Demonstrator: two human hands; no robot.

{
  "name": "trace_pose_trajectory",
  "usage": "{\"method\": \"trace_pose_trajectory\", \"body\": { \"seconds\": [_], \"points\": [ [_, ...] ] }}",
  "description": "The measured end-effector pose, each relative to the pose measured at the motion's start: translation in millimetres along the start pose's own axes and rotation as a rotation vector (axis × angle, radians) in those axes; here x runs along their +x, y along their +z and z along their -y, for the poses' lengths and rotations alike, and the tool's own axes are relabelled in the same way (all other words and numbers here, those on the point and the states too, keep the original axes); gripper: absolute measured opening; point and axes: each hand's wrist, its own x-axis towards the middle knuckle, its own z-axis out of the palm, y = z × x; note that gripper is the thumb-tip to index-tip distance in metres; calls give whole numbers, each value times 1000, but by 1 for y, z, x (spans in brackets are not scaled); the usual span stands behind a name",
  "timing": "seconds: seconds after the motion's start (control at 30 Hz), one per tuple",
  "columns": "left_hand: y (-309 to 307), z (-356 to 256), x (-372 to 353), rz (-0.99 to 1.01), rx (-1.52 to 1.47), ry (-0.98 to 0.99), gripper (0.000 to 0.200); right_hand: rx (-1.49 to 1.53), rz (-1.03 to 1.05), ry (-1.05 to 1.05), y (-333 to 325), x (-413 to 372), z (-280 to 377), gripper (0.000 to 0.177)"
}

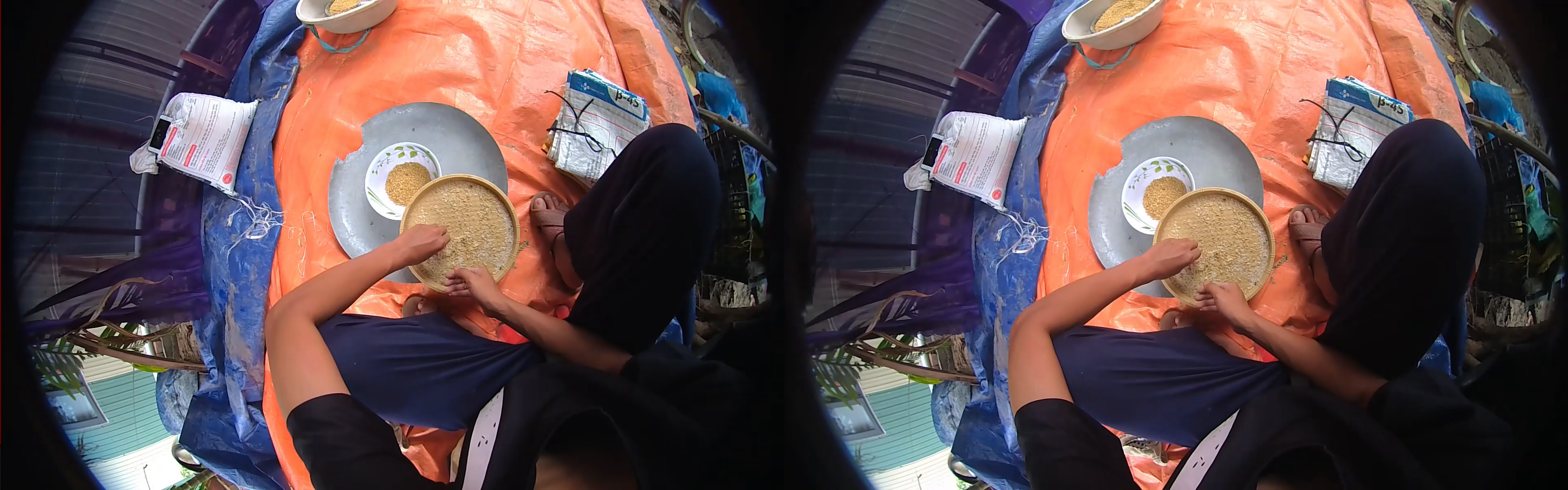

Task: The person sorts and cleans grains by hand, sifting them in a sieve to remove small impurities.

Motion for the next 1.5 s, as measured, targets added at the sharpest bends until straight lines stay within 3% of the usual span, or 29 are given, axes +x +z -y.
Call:
{"method": "trace_pose_trajectory", "body": {
  "seconds": [0.4, 0.7, 1.2, 1.5],
  "points": [
    [-11, 2, -6, -123, -19, -51, 8, -61, 14, -22, 1, -1, -1, 38],
    [-11, 7, -13, 18, 42, -167, 12, -103, 28, -36, 2, -2, -2, 36],
    [-25, -1, -11, -79, -43, -248, 18, -88, 10, -47, 3, -3, -3, 37],
    [-35, -5, -14, -32, -9, -248, 22, -101, 12, -55, 4, -5, -2, 35]
  ]
}}
